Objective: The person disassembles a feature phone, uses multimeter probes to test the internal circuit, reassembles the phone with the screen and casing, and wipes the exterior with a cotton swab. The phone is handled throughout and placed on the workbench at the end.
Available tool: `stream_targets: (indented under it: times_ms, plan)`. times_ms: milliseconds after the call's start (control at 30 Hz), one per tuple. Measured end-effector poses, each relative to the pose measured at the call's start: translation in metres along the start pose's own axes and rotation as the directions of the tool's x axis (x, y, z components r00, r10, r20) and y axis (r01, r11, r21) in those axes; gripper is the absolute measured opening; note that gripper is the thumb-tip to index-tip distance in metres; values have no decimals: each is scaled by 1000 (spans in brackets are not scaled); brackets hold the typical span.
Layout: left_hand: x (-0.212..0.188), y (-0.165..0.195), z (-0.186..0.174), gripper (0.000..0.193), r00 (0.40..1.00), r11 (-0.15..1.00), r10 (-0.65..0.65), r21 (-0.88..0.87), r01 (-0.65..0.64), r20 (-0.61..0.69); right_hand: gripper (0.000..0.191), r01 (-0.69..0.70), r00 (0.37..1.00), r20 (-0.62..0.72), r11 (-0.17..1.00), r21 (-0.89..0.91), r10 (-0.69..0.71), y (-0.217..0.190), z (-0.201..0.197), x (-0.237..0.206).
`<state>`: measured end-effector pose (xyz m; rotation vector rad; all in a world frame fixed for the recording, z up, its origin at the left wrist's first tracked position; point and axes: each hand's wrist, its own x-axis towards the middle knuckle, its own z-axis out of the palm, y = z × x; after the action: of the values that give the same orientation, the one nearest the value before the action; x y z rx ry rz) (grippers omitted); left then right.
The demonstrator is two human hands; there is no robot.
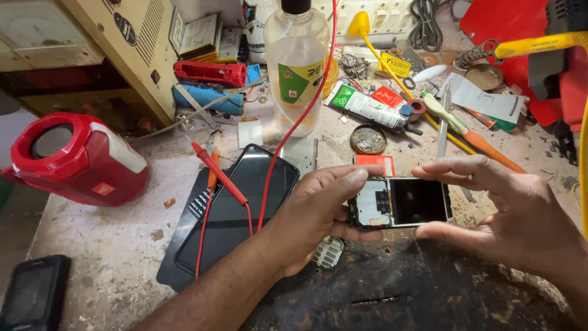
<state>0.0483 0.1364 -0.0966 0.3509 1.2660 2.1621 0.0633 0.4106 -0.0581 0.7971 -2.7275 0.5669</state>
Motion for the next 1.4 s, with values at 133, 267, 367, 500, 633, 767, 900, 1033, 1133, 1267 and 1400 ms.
stream_targets:
  times_ms: [133,267,367,500,633,767,900,1033,1133,1267,1400]
  plan:
    - [1,3,2,47,999,998,-38,-46,38,-10,78,30,1000,2,995,96,-30,2,0,1]
    - [0,8,7,42,998,997,-29,-74,25,-52,72,7,1000,-22,967,255,-2,0,-1,0]
    - [0,10,9,38,990,996,-54,-73,45,-132,69,6,995,-96,943,334,28,-3,0,-1]
    - [1,9,7,31,984,1000,-19,0,19,-179,70,90,972,-232,880,466,23,-4,0,3]
    - [-1,6,7,25,990,999,23,-21,-26,-139,74,90,952,-303,908,410,43,-4,1,7]
    - [0,8,11,26,979,999,6,48,4,-203,72,27,950,-302,943,331,78,-6,2,9]
    - [0,13,14,26,970,997,-25,66,42,-241,67,-29,955,-276,959,282,110,-9,0,11]
    - [2,14,17,23,955,993,-22,106,56,-297,64,-71,962,-244,974,217,125,-11,-1,13]
    - [4,12,16,21,949,986,35,169,19,-313,65,-56,962,-247,970,238,116,-13,0,13]
    - [6,10,16,19,941,984,56,178,5,-335,67,-21,952,-285,955,297,110,-12,2,13]
    - [6,10,15,19,938,984,65,180,-3,-340,67,25,950,-305,957,290,67,-8,3,13]
